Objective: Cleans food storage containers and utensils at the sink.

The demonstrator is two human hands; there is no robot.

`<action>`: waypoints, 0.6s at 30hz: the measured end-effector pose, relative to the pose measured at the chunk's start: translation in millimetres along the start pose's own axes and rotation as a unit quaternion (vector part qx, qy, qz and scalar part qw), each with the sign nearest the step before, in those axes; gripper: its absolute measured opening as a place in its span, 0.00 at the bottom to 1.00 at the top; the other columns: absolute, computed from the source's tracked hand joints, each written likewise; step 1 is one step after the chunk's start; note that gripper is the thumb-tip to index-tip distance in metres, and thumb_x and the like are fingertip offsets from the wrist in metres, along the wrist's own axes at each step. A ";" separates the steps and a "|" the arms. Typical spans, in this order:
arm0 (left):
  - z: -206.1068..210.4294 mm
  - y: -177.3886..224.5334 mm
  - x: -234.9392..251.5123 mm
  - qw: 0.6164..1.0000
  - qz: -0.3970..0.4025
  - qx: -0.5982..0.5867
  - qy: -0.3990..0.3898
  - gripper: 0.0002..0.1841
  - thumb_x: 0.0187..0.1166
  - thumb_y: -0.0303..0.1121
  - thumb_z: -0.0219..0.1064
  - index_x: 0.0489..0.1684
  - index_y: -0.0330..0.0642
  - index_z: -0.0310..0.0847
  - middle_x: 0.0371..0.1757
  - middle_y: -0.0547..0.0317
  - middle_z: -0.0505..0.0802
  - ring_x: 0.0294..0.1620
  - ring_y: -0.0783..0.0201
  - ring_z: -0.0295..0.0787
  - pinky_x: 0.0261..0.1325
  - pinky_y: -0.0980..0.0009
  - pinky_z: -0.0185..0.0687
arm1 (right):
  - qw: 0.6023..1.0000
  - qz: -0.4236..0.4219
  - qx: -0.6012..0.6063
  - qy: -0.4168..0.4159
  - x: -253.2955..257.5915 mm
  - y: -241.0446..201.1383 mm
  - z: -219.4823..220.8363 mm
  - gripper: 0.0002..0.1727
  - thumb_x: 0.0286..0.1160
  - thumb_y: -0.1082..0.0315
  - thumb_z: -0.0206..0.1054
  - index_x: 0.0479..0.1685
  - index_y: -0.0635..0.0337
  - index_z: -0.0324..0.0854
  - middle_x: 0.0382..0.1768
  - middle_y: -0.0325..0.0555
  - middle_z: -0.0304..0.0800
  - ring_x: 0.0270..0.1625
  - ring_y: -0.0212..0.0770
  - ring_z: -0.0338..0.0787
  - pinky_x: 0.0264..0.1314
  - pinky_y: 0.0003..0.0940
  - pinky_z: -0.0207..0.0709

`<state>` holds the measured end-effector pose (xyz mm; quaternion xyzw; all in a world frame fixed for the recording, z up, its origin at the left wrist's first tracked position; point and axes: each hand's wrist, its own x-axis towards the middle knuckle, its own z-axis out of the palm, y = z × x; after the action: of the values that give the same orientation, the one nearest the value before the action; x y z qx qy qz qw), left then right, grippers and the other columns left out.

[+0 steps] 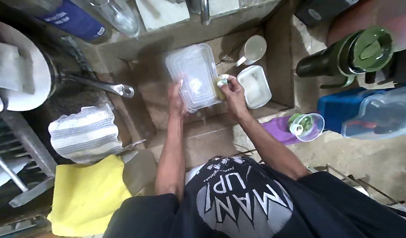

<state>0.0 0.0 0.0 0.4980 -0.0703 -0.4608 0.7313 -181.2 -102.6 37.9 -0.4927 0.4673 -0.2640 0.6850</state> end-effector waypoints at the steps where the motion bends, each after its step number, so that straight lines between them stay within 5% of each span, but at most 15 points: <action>1: 0.0 0.9 0.9 1.000 0.017 0.019 0.007 0.18 0.86 0.36 0.58 0.67 0.37 0.77 0.56 0.51 0.92 0.58 0.56 0.91 0.62 0.52 0.89 | 1.000 -0.019 -0.002 -0.004 0.8 -0.1 -1.0 0.21 0.77 0.68 0.70 0.69 0.63 0.78 0.53 0.51 0.91 0.51 0.43 0.92 0.51 0.43 0.90; 4: 2.7 -1.2 6.0 0.991 0.041 0.123 0.041 0.28 0.82 0.26 0.65 0.83 0.33 0.65 0.67 0.44 0.87 0.64 0.56 0.89 0.66 0.57 0.88 | 0.996 -0.081 -0.027 -0.004 2.4 -2.4 0.7 0.23 0.67 0.75 0.73 0.65 0.65 0.79 0.52 0.51 0.91 0.53 0.43 0.92 0.56 0.41 0.89; 7: 21.2 -3.1 6.0 0.971 0.004 0.229 0.061 0.45 0.77 0.24 0.70 0.95 0.44 0.47 0.85 0.40 0.71 0.77 0.55 0.79 0.71 0.62 0.84 | 0.983 -0.149 -0.109 -0.010 -2.8 -5.8 4.2 0.23 0.64 0.75 0.75 0.62 0.67 0.81 0.54 0.52 0.90 0.55 0.42 0.91 0.59 0.41 0.88; 9: 29.9 -6.8 2.1 0.975 -0.033 0.217 0.028 0.45 0.82 0.38 0.68 0.98 0.54 0.39 0.92 0.46 0.62 0.86 0.55 0.69 0.78 0.56 0.79 | 0.959 -0.204 -0.195 -0.024 -10.0 -4.8 8.4 0.23 0.64 0.72 0.76 0.62 0.66 0.83 0.58 0.54 0.90 0.60 0.43 0.90 0.64 0.42 0.86; 10: 30.8 -10.2 0.3 0.978 -0.061 0.198 0.013 0.46 0.83 0.47 0.65 0.98 0.60 0.36 0.93 0.48 0.61 0.86 0.53 0.68 0.75 0.50 0.79 | 0.947 -0.229 -0.225 -0.032 -13.8 -2.6 11.5 0.23 0.63 0.71 0.76 0.61 0.66 0.85 0.59 0.55 0.90 0.61 0.45 0.90 0.65 0.43 0.86; 12: 32.9 -16.9 -3.0 0.985 -0.093 0.147 -0.015 0.48 0.82 0.50 0.63 0.98 0.60 0.31 0.88 0.47 0.67 0.81 0.54 0.71 0.72 0.49 0.80 | 0.929 -0.256 -0.263 -0.048 -22.8 1.9 19.2 0.23 0.62 0.72 0.78 0.59 0.68 0.86 0.60 0.60 0.89 0.63 0.49 0.90 0.67 0.45 0.84; 14: 34.3 -21.1 -11.1 0.989 -0.119 0.086 -0.036 0.45 0.82 0.53 0.59 0.97 0.55 0.37 0.82 0.51 0.74 0.75 0.62 0.76 0.74 0.57 0.78 | 0.923 -0.269 -0.266 -0.068 -28.9 7.2 26.4 0.22 0.63 0.71 0.79 0.58 0.66 0.87 0.60 0.60 0.88 0.64 0.49 0.89 0.68 0.44 0.84; 15: 34.8 -22.3 -16.3 0.991 -0.120 0.047 -0.027 0.38 0.80 0.54 0.58 0.90 0.51 0.53 0.69 0.55 0.85 0.64 0.65 0.84 0.67 0.61 0.83 | 0.925 -0.270 -0.255 -0.084 -30.1 9.3 29.1 0.21 0.64 0.70 0.79 0.58 0.66 0.87 0.60 0.59 0.89 0.64 0.48 0.89 0.69 0.43 0.84; 16: 34.5 -22.8 -20.7 0.994 -0.107 0.009 -0.017 0.28 0.80 0.54 0.57 0.74 0.48 0.69 0.53 0.59 0.92 0.53 0.68 0.90 0.57 0.65 0.89 | 0.928 -0.264 -0.241 -0.105 -31.1 10.9 30.7 0.21 0.66 0.68 0.78 0.59 0.66 0.88 0.60 0.58 0.89 0.64 0.47 0.89 0.69 0.42 0.83; 18: 32.8 -23.5 -25.7 0.997 -0.055 -0.048 -0.022 0.17 0.83 0.50 0.50 0.51 0.51 0.79 0.38 0.68 0.94 0.41 0.75 0.92 0.48 0.72 0.91 | 0.931 -0.248 -0.222 -0.151 -32.6 12.3 30.4 0.20 0.73 0.65 0.75 0.61 0.66 0.87 0.62 0.56 0.89 0.66 0.45 0.88 0.71 0.42 0.83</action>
<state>-47.1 -4.5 6.7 0.4552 -0.0365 -0.5138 0.7263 -168.9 -58.3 41.3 -0.7664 0.2680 -0.2372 0.5335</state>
